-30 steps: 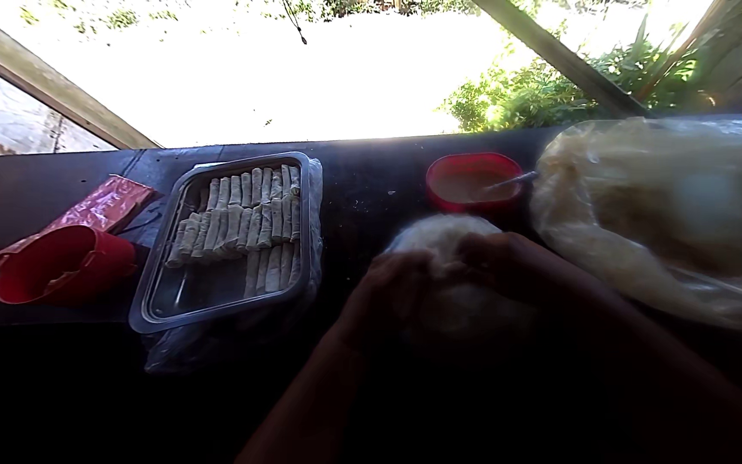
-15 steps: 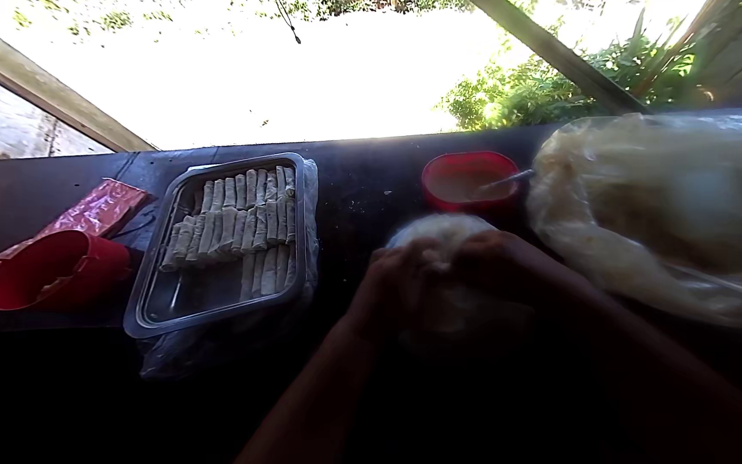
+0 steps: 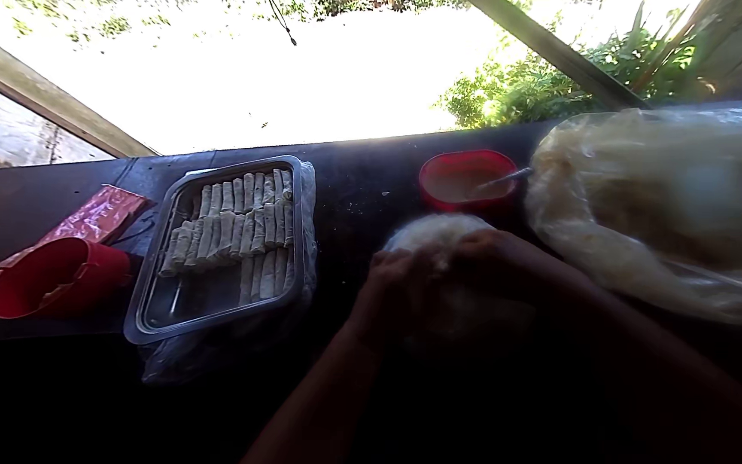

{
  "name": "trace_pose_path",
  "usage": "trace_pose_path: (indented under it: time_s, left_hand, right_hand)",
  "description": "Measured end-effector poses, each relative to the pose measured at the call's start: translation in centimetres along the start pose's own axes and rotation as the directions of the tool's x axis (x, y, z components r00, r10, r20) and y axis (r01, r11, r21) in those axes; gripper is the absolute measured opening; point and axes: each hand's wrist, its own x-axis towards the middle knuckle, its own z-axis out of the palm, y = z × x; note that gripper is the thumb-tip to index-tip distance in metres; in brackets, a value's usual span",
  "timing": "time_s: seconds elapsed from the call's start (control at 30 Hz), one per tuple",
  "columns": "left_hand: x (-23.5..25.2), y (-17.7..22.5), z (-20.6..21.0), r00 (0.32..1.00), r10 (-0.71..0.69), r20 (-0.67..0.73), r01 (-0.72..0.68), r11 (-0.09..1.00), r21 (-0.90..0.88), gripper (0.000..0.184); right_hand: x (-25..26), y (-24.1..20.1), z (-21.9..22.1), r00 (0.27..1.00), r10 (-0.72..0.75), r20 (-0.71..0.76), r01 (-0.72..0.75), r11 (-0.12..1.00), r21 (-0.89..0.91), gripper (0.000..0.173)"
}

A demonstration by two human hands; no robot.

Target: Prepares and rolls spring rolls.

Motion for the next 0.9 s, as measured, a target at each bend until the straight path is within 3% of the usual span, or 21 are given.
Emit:
trace_pose_path:
  time_s: [0.27,0.43,0.6,0.8,0.9]
  left_hand:
    - [0.0,-0.4,0.4,0.999,-0.028,-0.036,0.025,0.998,-0.06,0.03]
    - [-0.1,-0.7,0.7,0.998,-0.028,-0.056,0.023,0.996,-0.081,0.03]
    - [-0.1,-1.0,0.7,0.998,-0.03,-0.046,0.026,0.996,-0.091,0.036]
    - [-0.1,-1.6,0.5,0.996,-0.066,-0.06,0.052,0.976,-0.209,0.056]
    - [-0.3,-2.2,-0.3,0.989,-0.076,-0.13,0.031,0.948,-0.318,0.049]
  right_hand:
    - [0.2,-1.1,-0.5,0.997,0.048,0.062,-0.042,0.995,-0.093,0.021]
    - [-0.1,-1.7,0.7,0.993,-0.053,-0.103,0.033,0.982,-0.184,0.023]
    - [0.2,-1.5,1.9,0.982,-0.127,-0.139,0.105,0.982,-0.154,0.024]
    - [0.8,-1.6,1.5,0.993,-0.1,-0.066,0.089,0.984,-0.158,0.024]
    - [1.3,-1.6,0.8,0.999,-0.046,0.015,0.048,0.994,-0.096,0.022]
